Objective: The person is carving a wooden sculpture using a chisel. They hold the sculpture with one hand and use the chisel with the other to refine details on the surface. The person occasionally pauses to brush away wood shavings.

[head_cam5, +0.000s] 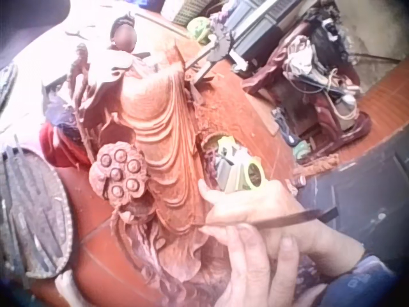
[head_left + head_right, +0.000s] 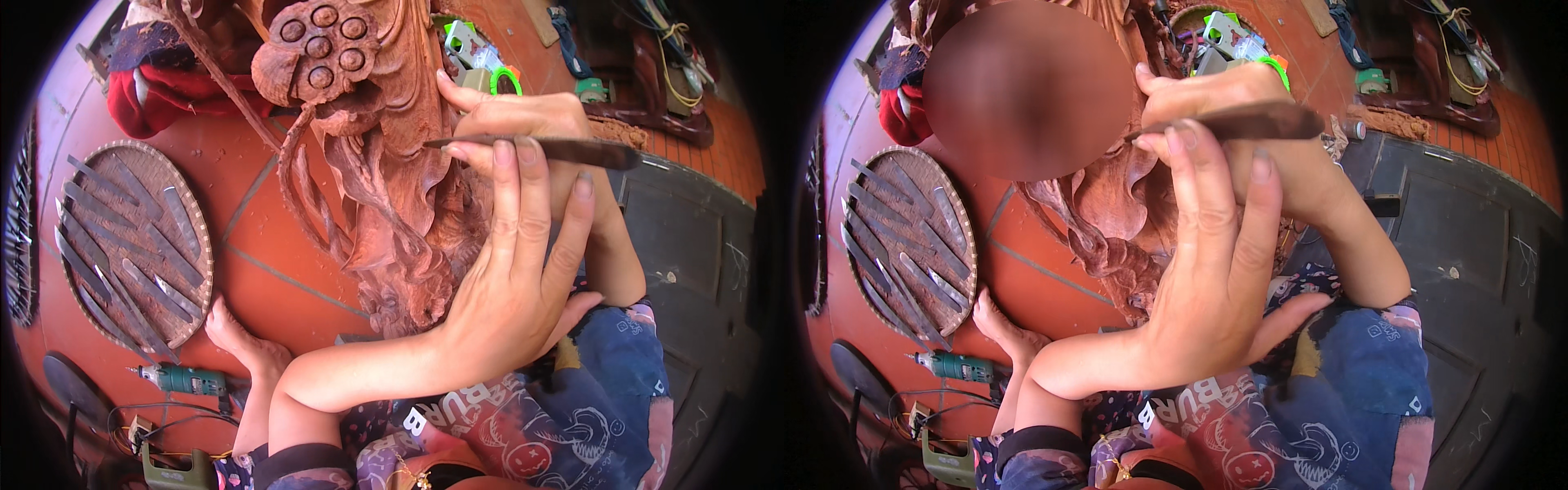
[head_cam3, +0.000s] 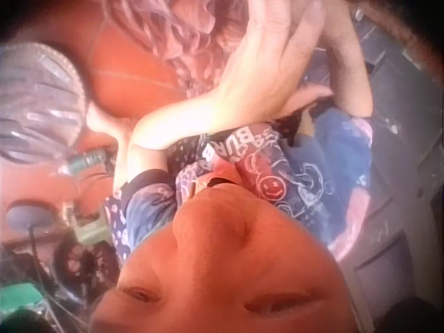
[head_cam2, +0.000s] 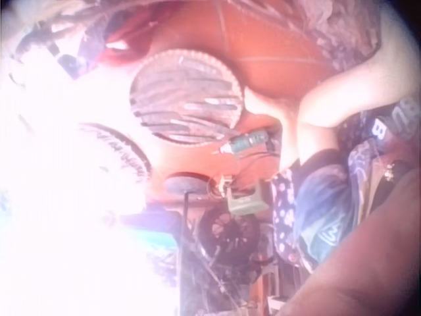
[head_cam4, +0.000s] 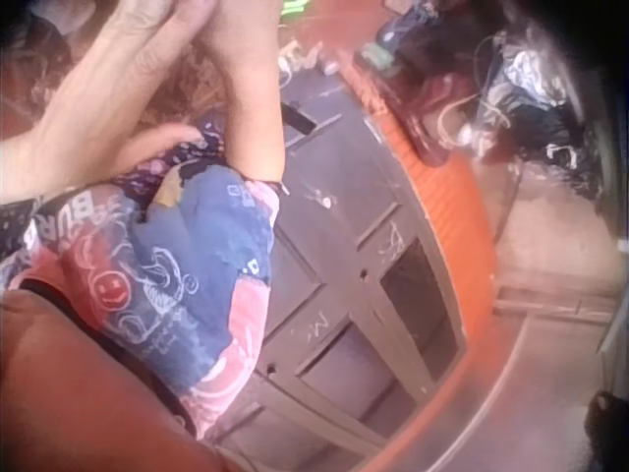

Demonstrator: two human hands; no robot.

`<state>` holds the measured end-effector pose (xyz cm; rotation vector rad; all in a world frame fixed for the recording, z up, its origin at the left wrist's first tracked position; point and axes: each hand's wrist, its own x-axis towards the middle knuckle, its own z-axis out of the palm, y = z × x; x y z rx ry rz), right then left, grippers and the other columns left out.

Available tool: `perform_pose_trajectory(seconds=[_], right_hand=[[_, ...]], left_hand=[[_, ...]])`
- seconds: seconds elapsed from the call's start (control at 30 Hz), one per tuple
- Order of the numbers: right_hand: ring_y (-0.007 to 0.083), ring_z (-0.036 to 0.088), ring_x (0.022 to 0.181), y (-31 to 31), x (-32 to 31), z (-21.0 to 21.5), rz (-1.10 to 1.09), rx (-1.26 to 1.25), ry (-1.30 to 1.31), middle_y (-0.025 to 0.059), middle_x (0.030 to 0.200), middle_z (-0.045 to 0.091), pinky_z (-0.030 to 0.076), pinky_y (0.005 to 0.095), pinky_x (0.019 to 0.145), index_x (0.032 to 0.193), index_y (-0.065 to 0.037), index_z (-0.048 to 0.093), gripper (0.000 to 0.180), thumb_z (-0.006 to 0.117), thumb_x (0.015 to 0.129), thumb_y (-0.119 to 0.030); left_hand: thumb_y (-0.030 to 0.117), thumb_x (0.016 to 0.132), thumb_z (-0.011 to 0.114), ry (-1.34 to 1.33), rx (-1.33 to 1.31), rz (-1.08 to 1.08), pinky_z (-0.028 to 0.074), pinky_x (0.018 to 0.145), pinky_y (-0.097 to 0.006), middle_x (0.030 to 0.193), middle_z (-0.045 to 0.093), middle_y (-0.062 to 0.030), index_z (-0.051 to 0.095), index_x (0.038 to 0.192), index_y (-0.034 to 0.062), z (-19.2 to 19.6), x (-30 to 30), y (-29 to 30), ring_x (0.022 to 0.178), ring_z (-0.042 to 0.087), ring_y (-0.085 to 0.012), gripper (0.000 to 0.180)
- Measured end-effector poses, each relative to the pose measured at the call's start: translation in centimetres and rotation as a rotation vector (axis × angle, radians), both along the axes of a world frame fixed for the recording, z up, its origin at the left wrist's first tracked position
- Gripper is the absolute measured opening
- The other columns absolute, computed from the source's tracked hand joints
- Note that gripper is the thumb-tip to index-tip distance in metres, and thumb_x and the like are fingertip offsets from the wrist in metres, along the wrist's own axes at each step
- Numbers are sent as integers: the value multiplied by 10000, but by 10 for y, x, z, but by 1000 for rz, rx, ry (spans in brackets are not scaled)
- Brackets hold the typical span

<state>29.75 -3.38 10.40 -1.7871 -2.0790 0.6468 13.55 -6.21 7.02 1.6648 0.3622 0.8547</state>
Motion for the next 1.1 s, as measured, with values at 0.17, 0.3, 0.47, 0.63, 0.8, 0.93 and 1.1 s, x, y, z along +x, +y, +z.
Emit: perform_pose_trajectory(seconds=[0.17,0.3,0.47,0.63,0.8,0.93,1.1], right_hand=[[411,715,911,-8,-14,7,9,-83,-131,230,1019,721,586,375,831,908,-58,704,186,759,823,-215],[364,721,802,4,6,2,14,-18,-55,219,941,722,589,363,814,880,-37,699,189,784,823,-195],[305,702,697,0,-14,15,6,-106,-94,204,833,703,566,349,910,847,13,689,180,793,814,-130],[335,736,829,2,2,0,0,-14,19,185,889,712,568,360,922,857,-16,693,194,791,813,-177],[355,721,813,-1,-4,3,47,-27,-29,152,842,706,603,375,748,843,-6,685,191,776,826,-173],[323,693,664,5,12,-3,76,72,76,130,859,712,591,363,698,862,-1,700,168,794,794,-122],[321,694,673,-2,3,-1,33,-64,138,180,877,724,583,342,826,872,-11,730,146,699,884,-154]], left_hand=[[366,799,781,13,-28,-39,294,1180,-552,1512,181,-481,320,1490,-102,0,-13,-9,1424,172,-655,953],[367,817,763,33,34,4,289,1186,-542,1509,190,-480,312,1487,-118,2,1,4,1423,182,-651,942],[371,825,759,-3,-96,-51,286,1184,-548,1506,177,-489,271,1505,-128,4,-17,-7,1429,175,-644,975],[384,838,761,6,18,15,290,1177,-564,1492,157,-511,247,1517,-122,7,4,2,1425,172,-651,991],[364,832,769,19,-27,-29,299,1163,-585,1500,147,-506,241,1517,-127,3,-11,-8,1419,148,-671,995],[362,789,814,-40,13,8,261,1165,-612,1494,112,-523,206,1515,-142,4,10,2,1414,111,-689,1073],[350,754,850,-11,-8,-36,187,1180,-641,1507,55,-529,133,1520,-161,0,-2,-5,1420,69,-691,1167]])
